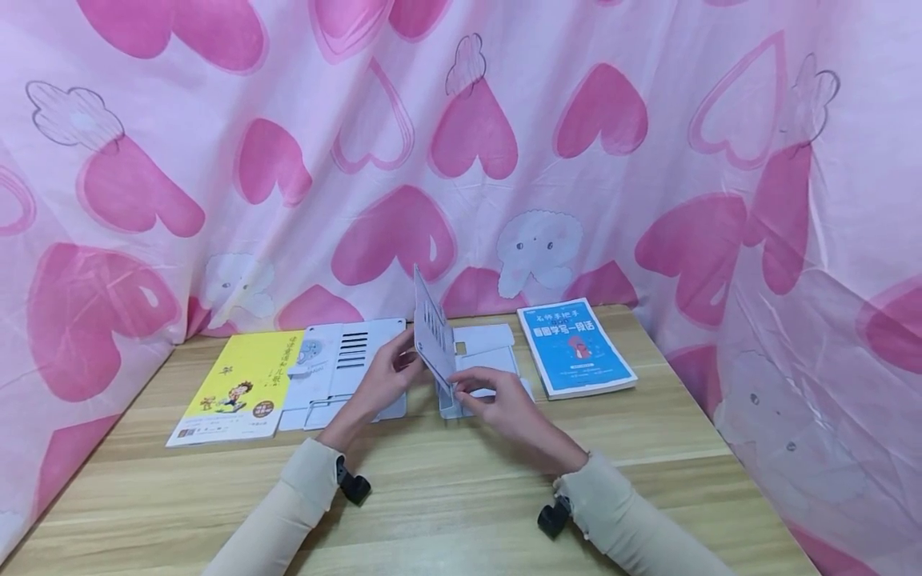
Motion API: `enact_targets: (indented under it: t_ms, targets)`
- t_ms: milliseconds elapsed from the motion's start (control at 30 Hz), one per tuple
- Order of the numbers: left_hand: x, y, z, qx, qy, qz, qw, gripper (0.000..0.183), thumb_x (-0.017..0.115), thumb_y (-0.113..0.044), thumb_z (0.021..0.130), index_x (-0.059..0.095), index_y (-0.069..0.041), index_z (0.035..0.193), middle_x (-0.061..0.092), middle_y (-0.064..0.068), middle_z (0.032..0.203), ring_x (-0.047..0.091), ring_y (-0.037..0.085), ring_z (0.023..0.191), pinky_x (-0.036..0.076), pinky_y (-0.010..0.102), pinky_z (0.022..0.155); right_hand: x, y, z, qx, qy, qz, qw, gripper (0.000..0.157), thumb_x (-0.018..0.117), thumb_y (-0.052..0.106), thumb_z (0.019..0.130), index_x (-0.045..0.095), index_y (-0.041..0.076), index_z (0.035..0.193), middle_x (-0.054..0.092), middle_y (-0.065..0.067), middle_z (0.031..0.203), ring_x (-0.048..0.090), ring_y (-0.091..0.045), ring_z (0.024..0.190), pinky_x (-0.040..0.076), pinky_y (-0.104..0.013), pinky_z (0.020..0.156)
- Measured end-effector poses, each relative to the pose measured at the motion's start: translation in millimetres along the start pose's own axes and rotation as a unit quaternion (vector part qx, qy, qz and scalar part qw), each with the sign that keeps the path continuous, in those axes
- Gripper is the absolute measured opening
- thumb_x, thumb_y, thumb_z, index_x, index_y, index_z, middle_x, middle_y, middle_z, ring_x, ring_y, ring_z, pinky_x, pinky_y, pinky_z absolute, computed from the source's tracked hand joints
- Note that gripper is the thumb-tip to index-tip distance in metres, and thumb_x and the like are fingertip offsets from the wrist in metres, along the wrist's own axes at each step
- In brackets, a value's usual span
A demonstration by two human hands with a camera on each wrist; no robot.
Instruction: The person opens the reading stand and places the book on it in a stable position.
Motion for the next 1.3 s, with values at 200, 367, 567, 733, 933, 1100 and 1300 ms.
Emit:
enact_targets:
  t_ms: [200, 367, 567, 733, 933, 1100, 1300]
  targets:
    - [-9.0, -5.6, -0.9, 0.011, -0.052, 0.008, 0.9986, 0.057, 0.062, -0.008, 0.108, 0.049, -0.019, 0.163, 0.062, 0.013, 0.155, 0.072, 0.032, 0.128, 0.061, 0.031, 0.105, -2.1, -5.9, 3.3, 0.014, 0.004, -0.013, 1.0, 0.033, 0.076, 0.019, 0.103, 0.075, 0.032, 0.134, 0.073, 0.008, 0.137, 0.069, -0.019, 0.127, 0.061, -0.041, 0.109]
    - [-20.4, -30.9, -3.3, 0.059, -0.118, -0.005, 0.9912, 0.05, 0.061, -0.026, 0.112, 0.05, -0.026, 0.162, 0.062, 0.003, 0.154, 0.065, 0.029, 0.136, 0.06, 0.031, 0.107, -20.4, -14.4, 7.5, -0.004, -0.009, -0.136, 0.991, 0.04, 0.076, 0.017, 0.102, 0.07, 0.017, 0.142, 0.071, -0.002, 0.144, 0.064, -0.028, 0.138, 0.054, -0.052, 0.117]
    - [-25.2, -64.5, -13.1, 0.144, -0.099, 0.041, 0.9837, 0.052, 0.071, -0.019, 0.106, 0.057, -0.022, 0.156, 0.057, 0.005, 0.16, 0.057, 0.023, 0.146, 0.056, 0.043, 0.115, -41.8, -31.3, 9.1, 0.012, -0.001, -0.247, 0.969, 0.056, 0.08, 0.019, 0.099, 0.061, 0.009, 0.151, 0.062, -0.014, 0.154, 0.055, -0.037, 0.147, 0.051, -0.058, 0.119]
    - [-24.1, -69.0, -20.9, 0.171, -0.066, 0.106, 0.9775, 0.049, 0.086, -0.016, 0.094, 0.072, -0.023, 0.14, 0.058, 0.008, 0.16, 0.051, 0.018, 0.152, 0.053, 0.042, 0.12, -45.1, -37.3, 10.3, 0.022, 0.021, -0.246, 0.969, 0.057, 0.082, 0.019, 0.098, 0.062, 0.011, 0.15, 0.065, -0.011, 0.149, 0.059, -0.033, 0.14, 0.052, -0.056, 0.118]
    - [-25.3, -64.3, -20.8, 0.167, -0.062, 0.113, 0.9776, 0.047, 0.087, -0.015, 0.093, 0.074, -0.023, 0.138, 0.059, -0.002, 0.16, 0.053, 0.018, 0.151, 0.055, 0.035, 0.116, -44.5, -36.2, 13.8, 0.01, 0.049, -0.231, 0.972, 0.053, 0.085, 0.02, 0.095, 0.068, 0.012, 0.144, 0.07, -0.007, 0.136, 0.064, -0.025, 0.123, 0.056, -0.052, 0.112]
    - [-27.2, -59.2, -20.0, 0.156, -0.058, 0.077, 0.983, 0.05, 0.085, -0.01, 0.094, 0.072, -0.02, 0.141, 0.057, -0.004, 0.163, 0.052, 0.017, 0.152, 0.057, 0.042, 0.114, -43.9, -40.2, 15.2, 0.024, 0.061, -0.22, 0.973, 0.052, 0.087, 0.022, 0.094, 0.07, 0.016, 0.143, 0.07, -0.003, 0.132, 0.062, -0.02, 0.116, 0.058, -0.049, 0.109]
    - [-27.0, -58.7, -19.8, 0.158, -0.051, 0.056, 0.9845, 0.051, 0.083, -0.005, 0.094, 0.071, -0.017, 0.142, 0.055, -0.002, 0.165, 0.054, 0.018, 0.151, 0.06, 0.05, 0.108, -42.9, -44.1, 14.4, 0.05, 0.061, -0.219, 0.972, 0.054, 0.087, 0.024, 0.094, 0.069, 0.02, 0.144, 0.067, -0.004, 0.137, 0.061, -0.021, 0.119, 0.056, -0.05, 0.11]
Point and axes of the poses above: each hand's wrist, its own z-axis towards the middle knuckle, its own x-axis out of the palm, y = z × x, the point moved 8 cm from there along z, towards the middle knuckle
